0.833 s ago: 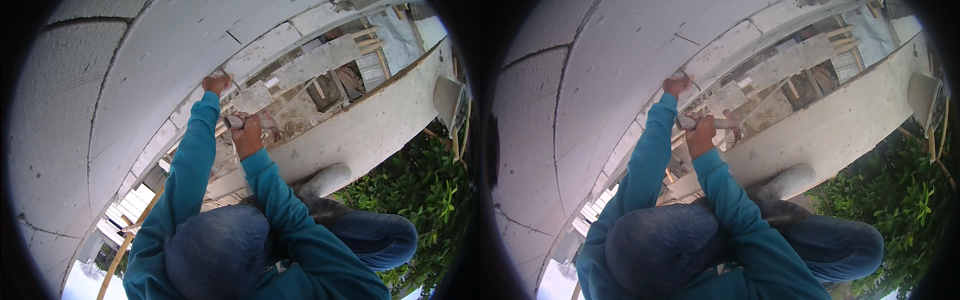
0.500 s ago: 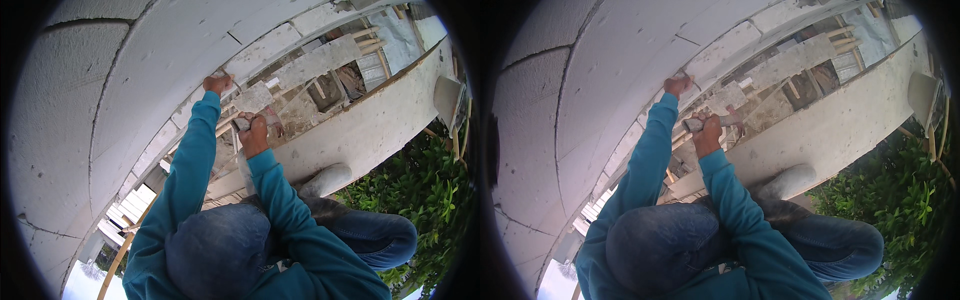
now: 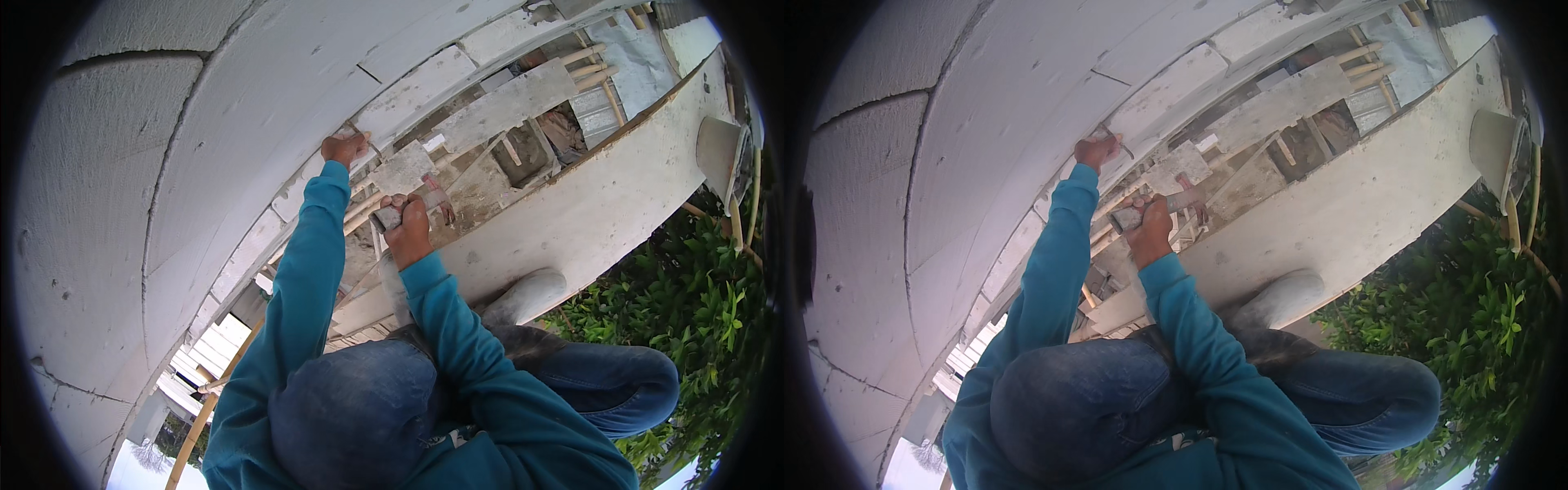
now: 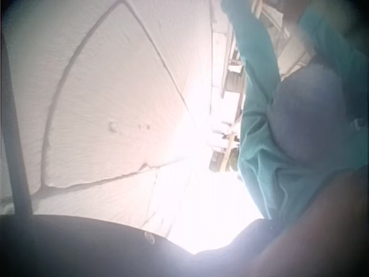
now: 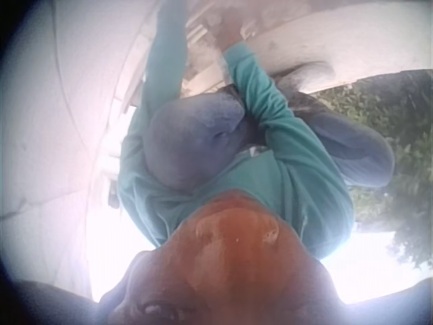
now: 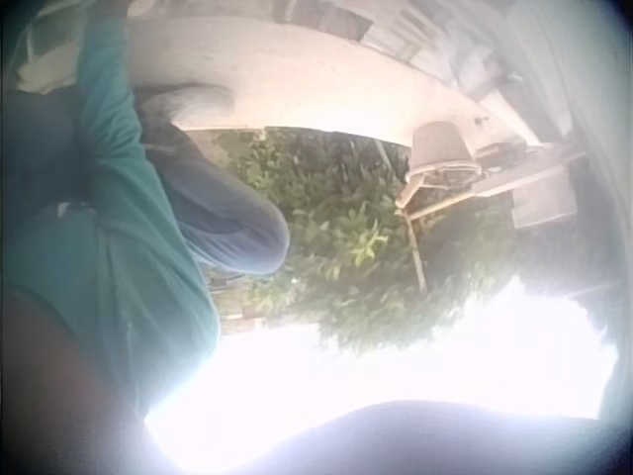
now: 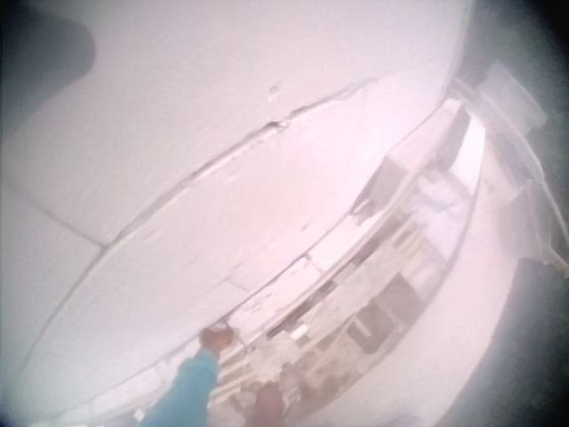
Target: The person applies mortar to a white rectangular tile using a notched trowel, then places the tile onto a curved wall and taps it into position with a hammer. The person repeats this process for multiple tiles, adjusting their position and smoothing the mortar between tiles.
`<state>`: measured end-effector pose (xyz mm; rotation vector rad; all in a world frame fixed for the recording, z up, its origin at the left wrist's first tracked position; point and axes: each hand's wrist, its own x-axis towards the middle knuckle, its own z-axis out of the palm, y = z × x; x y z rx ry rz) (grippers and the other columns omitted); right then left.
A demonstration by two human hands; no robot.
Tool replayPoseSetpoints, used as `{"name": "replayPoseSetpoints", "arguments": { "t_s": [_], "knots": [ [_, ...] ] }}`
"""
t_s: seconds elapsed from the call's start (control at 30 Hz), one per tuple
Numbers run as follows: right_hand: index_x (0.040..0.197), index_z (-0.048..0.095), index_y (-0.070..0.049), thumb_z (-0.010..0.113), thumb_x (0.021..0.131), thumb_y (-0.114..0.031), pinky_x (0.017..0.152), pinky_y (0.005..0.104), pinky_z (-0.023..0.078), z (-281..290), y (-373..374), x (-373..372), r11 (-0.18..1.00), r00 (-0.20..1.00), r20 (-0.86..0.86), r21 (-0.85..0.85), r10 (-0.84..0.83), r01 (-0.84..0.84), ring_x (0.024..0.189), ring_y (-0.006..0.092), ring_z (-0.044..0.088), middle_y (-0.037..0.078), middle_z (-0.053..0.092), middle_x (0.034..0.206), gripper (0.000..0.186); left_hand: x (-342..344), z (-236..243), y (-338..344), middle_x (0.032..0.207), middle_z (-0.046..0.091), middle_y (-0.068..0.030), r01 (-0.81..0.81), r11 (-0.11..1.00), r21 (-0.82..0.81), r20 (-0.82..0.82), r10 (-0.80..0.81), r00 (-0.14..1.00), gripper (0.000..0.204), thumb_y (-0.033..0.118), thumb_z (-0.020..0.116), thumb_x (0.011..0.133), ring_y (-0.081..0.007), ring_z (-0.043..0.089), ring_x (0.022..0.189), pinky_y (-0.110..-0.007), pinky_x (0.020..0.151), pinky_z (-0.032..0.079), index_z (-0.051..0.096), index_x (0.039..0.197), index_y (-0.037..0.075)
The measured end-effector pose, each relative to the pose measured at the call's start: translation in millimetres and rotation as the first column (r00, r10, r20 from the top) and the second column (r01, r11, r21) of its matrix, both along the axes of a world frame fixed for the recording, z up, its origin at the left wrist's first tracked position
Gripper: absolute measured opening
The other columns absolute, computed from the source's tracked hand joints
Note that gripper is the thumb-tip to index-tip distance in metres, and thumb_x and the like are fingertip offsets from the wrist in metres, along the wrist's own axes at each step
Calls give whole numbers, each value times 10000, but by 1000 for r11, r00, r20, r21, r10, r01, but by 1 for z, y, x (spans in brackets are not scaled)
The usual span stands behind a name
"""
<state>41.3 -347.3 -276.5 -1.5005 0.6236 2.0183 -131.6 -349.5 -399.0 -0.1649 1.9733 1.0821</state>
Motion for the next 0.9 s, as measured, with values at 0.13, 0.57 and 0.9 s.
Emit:
{"name": "replayPoseSetpoints", "arguments": {
  "t_s": [0.13, 0.57, 0.9],
  "knots": [
    [791, 413, -83, 366, 943, -102, 628, 342, 487, -2, -6, -2, 995, 997, -65, 84, 49, -44, 633, 191, 497, 37, 456, 679, 160, -10, -7, -9, 796, 674, -152, -16, 1000, -20, -1, 16, 1000, 300, 120, 815, 710, -176, 665, 628, -261, 577, 601, 620, 803, -88],
    [867, 424, -54, 379, 987, -190, 550, 379, 498, -16, 7, 5, 1000, 999, -43, -10, 19, -19, 576, 235, 517, 90, 527, 724, 187, 25, -16, -4, 719, 658, -168, -10, 1000, -21, 4, 11, 1000, 298, 82, 797, 713, -219, 654, 571, -300, 501, 584, 612, 819, -127],
    [953, 452, -34, 401, 974, -156, 534, 353, 523, -12, 2, 1, 995, 987, -127, -7, 93, -95, 582, 215, 521, 87, 537, 752, 133, 25, -20, -6, 685, 649, -141, -53, 998, 35, -72, 55, 996, 252, 85, 773, 739, -181, 626, 540, -275, 466, 550, 618, 753, -113]
  ]
}}
